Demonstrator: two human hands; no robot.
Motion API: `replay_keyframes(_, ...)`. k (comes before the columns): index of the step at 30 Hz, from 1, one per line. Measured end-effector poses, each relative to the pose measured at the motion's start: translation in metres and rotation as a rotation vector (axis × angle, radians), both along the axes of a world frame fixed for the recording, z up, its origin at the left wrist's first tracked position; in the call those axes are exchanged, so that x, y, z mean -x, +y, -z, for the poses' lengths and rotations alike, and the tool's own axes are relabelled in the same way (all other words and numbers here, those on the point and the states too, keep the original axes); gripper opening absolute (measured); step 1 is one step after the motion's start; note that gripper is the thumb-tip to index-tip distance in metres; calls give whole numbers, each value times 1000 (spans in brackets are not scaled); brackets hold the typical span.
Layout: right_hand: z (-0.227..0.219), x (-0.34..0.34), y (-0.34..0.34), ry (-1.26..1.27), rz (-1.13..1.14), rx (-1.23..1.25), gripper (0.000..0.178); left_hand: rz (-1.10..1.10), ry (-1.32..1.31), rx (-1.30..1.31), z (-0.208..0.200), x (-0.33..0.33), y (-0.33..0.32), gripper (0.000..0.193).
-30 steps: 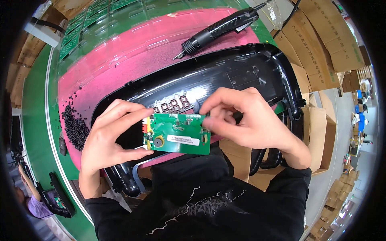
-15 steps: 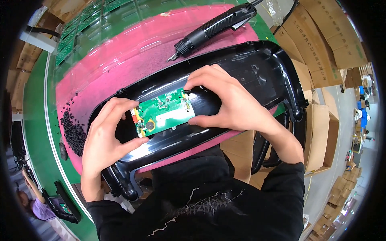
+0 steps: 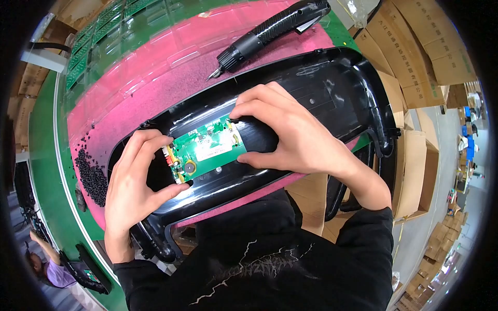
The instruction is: Assembling electronic components by mounting circuit boards into plastic housings and securing them with screws using an electric screwdriver.
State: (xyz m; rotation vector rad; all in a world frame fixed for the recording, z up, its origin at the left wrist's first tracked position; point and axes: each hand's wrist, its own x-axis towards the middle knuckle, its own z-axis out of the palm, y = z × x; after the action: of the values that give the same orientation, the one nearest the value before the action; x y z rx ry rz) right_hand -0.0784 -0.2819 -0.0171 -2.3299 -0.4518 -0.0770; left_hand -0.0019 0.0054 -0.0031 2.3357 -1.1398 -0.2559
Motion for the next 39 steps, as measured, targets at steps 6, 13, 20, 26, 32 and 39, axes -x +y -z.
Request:
replay_keyframes(6,-1,-1,2,3,6,23,56,4,-2,-12,0,-1,0,72)
replay_keyframes(13,-3,-3,5,0,16,56,57,37,-23,-17,-3,-1,4,70)
replay_keyframes(20,-21,0,10,121,84,-15,77,-31,-36,262,1,3,17,57)
replay_keyframes(26,-7,-36,-92,-296,649,-108,58,-365,-405,201,-17,-38,70,23)
replay_keyframes(32,-21,-94,-180,363,547,-867,39,-608,-47,-349,-14,-34,111,39)
replay_keyframes(39,-42,-126,-62,-309,451,-1002,21,-631,-140,-354,0,-46,107,24)
